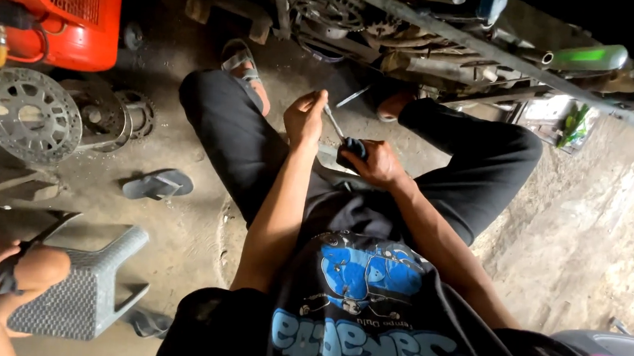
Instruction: The person is cleaning and inspecting small mechanical components from a motorcycle using a cloth and a thin metal tool while sitting in a workshop.
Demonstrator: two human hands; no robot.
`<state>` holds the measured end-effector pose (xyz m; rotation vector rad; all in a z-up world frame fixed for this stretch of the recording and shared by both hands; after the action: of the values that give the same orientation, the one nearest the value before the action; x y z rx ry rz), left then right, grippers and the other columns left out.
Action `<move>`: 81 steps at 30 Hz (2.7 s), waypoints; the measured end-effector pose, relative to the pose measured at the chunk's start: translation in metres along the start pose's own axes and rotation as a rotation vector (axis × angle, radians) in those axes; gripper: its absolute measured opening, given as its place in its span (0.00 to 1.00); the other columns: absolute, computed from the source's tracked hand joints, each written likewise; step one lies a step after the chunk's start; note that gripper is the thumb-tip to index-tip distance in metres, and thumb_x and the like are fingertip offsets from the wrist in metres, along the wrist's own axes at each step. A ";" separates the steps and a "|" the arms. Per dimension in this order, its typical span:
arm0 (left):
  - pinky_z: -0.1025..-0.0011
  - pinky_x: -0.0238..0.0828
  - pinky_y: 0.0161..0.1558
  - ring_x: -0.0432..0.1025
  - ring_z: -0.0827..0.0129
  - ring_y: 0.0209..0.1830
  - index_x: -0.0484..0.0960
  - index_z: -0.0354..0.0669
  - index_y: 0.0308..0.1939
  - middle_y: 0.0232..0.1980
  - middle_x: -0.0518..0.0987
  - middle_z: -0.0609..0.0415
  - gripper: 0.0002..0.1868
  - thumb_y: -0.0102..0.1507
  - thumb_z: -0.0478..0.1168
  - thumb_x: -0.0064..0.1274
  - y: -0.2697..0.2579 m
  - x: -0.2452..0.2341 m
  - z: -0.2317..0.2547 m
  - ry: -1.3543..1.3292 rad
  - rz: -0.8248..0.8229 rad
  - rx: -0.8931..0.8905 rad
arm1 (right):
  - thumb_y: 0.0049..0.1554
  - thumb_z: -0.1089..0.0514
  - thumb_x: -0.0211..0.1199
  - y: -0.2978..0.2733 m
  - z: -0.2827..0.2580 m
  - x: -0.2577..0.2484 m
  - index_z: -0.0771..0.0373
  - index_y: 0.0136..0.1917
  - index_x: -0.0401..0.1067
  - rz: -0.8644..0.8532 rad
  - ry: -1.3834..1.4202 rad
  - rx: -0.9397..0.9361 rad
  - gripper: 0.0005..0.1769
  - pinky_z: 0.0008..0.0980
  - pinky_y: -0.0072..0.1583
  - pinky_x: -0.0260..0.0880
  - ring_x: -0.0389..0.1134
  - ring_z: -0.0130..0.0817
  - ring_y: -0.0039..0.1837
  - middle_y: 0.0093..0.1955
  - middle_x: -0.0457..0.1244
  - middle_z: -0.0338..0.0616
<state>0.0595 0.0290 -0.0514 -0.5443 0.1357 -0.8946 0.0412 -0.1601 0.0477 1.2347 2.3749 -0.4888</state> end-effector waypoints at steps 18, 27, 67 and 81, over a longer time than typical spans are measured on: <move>0.71 0.74 0.52 0.79 0.70 0.44 0.87 0.39 0.43 0.43 0.87 0.53 0.12 0.64 0.45 0.60 -0.022 0.011 0.029 0.126 -0.218 -0.037 | 0.63 0.55 0.65 -0.006 0.073 -0.001 0.65 0.55 0.77 0.019 0.534 0.258 0.12 0.27 0.51 0.70 0.68 0.23 0.47 0.46 0.70 0.37; 0.71 0.71 0.54 0.78 0.70 0.49 0.85 0.36 0.50 0.47 0.87 0.53 0.20 0.64 0.50 0.59 -0.045 0.029 0.031 0.173 -0.426 0.083 | 0.59 0.58 0.69 0.001 0.053 0.015 0.65 0.51 0.75 0.005 0.729 0.329 0.10 0.28 0.49 0.70 0.68 0.23 0.46 0.44 0.70 0.35; 0.79 0.63 0.29 0.68 0.78 0.31 0.80 0.34 0.55 0.39 0.78 0.57 0.13 0.68 0.34 0.50 -0.056 0.025 -0.004 0.026 -0.700 -0.220 | 0.62 0.55 0.60 0.019 0.128 -0.001 0.62 0.50 0.71 0.559 1.094 0.601 0.09 0.42 0.49 0.69 0.66 0.40 0.46 0.44 0.67 0.45; 0.79 0.71 0.34 0.74 0.76 0.31 0.78 0.39 0.48 0.38 0.79 0.56 0.07 0.67 0.32 0.57 -0.035 0.013 -0.028 0.036 -0.482 -0.110 | 0.69 0.40 0.48 0.019 0.128 0.020 0.55 0.53 0.71 0.303 1.836 0.515 0.20 0.42 0.54 0.67 0.65 0.40 0.48 0.46 0.65 0.42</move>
<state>0.0336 -0.0092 -0.0563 -0.6779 0.0868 -1.3724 0.0722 -0.1980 -0.0736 3.1329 3.1737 0.4969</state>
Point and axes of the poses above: each hand's wrist, its own y-axis towards the middle knuckle, its own x-axis out of the palm, z = x × y, the point moved 4 cm from there along y, towards the middle knuckle
